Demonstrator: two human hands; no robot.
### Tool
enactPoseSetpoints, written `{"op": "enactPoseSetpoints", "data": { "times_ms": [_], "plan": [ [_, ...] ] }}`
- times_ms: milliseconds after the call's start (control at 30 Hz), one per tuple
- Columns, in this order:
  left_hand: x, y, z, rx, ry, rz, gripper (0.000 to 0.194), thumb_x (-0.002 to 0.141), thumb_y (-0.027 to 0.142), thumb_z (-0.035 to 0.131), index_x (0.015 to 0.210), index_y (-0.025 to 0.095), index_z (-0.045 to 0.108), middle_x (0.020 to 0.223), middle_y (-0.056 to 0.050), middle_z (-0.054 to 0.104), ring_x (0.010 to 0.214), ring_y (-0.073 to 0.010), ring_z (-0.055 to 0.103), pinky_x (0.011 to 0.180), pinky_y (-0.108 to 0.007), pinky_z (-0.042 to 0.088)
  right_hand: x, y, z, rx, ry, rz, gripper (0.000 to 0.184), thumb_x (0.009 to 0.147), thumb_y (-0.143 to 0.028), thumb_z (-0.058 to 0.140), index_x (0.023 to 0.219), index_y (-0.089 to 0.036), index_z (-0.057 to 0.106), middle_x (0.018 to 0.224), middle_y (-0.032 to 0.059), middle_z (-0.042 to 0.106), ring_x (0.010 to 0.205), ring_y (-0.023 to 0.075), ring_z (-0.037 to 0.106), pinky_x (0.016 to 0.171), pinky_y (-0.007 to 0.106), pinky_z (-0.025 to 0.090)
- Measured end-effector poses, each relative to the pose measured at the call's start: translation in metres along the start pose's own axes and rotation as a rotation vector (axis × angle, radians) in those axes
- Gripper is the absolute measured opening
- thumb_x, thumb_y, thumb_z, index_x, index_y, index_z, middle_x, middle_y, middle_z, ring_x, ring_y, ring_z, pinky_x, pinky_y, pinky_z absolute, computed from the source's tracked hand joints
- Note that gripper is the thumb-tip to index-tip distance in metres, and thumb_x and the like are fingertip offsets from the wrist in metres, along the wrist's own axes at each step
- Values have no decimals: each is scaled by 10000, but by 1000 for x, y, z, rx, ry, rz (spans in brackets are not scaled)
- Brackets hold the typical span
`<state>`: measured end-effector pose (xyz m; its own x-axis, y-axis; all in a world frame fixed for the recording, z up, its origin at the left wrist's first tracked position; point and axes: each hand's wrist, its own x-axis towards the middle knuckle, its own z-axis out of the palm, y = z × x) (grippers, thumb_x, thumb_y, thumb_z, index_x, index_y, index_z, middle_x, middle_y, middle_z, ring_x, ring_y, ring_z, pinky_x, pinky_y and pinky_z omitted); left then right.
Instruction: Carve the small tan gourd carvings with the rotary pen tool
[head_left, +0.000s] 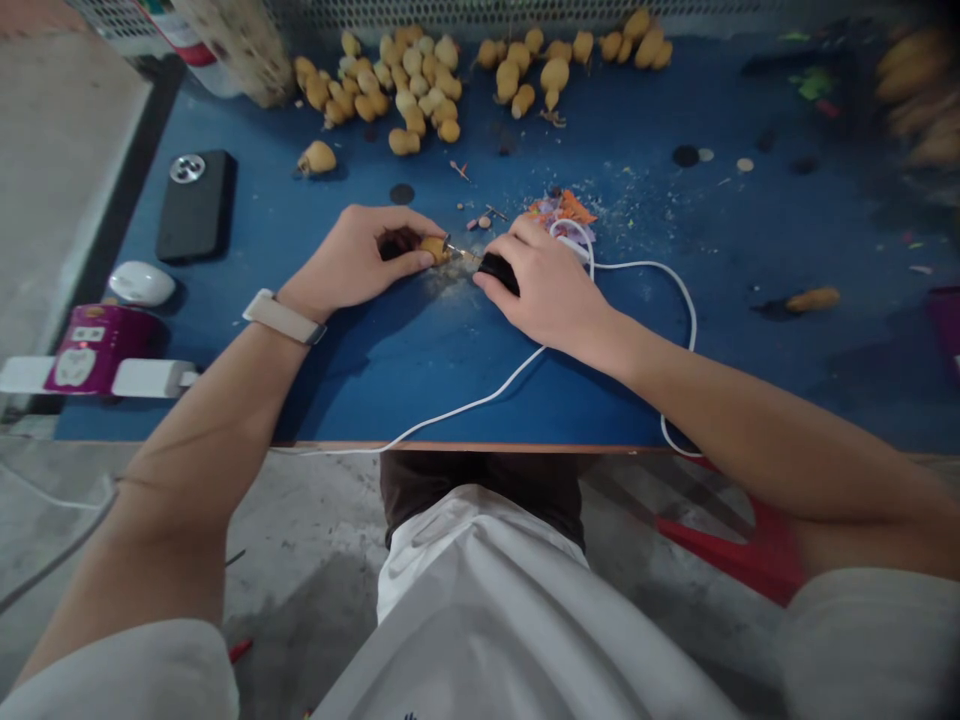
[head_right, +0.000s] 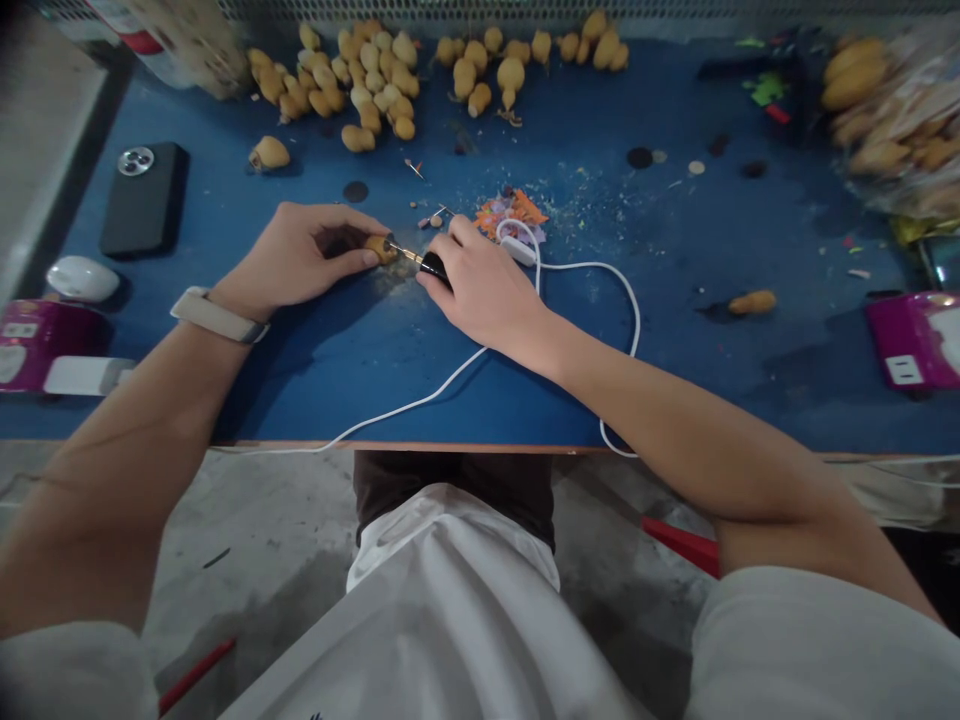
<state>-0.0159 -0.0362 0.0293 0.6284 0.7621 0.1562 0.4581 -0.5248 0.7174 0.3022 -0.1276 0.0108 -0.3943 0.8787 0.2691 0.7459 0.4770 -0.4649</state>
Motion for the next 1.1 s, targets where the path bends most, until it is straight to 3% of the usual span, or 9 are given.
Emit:
{"op": "enactPoseSetpoints", "data": {
  "times_ms": [133,267,433,600,767,933,1100],
  "plan": [
    [1,-2,0,15,4,-4,706,1129,884,900,1382,225,883,1167,-40,915,1225,-273,801,1124,-496,658,1,0,0,-8,7,-5,473,1329,-657,622,1514,-257,797,1470,184,734,1426,466,793,1297,738,666],
    [0,1,2,27,36,12,642,1123,835,911,1381,247,934,1257,-85,949,1098,-290,834,1072,-540,688,2,-5,-3,-12,-22,11,391,1325,-560,650,1490,-242,806,1506,190,734,1424,469,798,1299,744,658],
    [-1,3,1,20,56,-1,588,1099,820,938,1367,297,954,1276,-101,953,1170,-341,871,1109,-571,701,3,-10,-6,-6,-43,34,366,1313,-531,688,1508,-243,804,1537,194,721,1451,480,788,1310,743,644],
    [-1,-2,-1,6,24,-3,704,1117,892,914,1417,256,915,1214,-62,943,1272,-328,830,1141,-537,686,2,-10,-5,4,-54,38,399,1300,-553,708,1541,-247,793,1565,204,714,1476,496,771,1308,753,643],
    [0,-2,0,33,21,12,640,1151,856,883,1445,289,923,1323,-74,947,1163,-283,831,1110,-541,708,2,-8,-3,10,-35,37,424,1307,-593,691,1527,-247,801,1556,202,714,1466,500,780,1297,758,649],
    [-2,1,1,40,68,23,526,1108,730,938,1395,290,966,1295,-129,963,1119,-343,885,1087,-578,740,2,-7,-2,13,-22,19,437,1313,-614,682,1525,-252,803,1541,196,722,1460,489,784,1293,738,661],
    [-1,3,1,41,59,23,524,1118,749,929,1392,305,979,1310,-132,973,1130,-351,900,1105,-575,753,2,-8,-4,10,-31,26,406,1313,-581,675,1525,-259,801,1531,192,733,1442,480,784,1282,728,671]
  ]
}}
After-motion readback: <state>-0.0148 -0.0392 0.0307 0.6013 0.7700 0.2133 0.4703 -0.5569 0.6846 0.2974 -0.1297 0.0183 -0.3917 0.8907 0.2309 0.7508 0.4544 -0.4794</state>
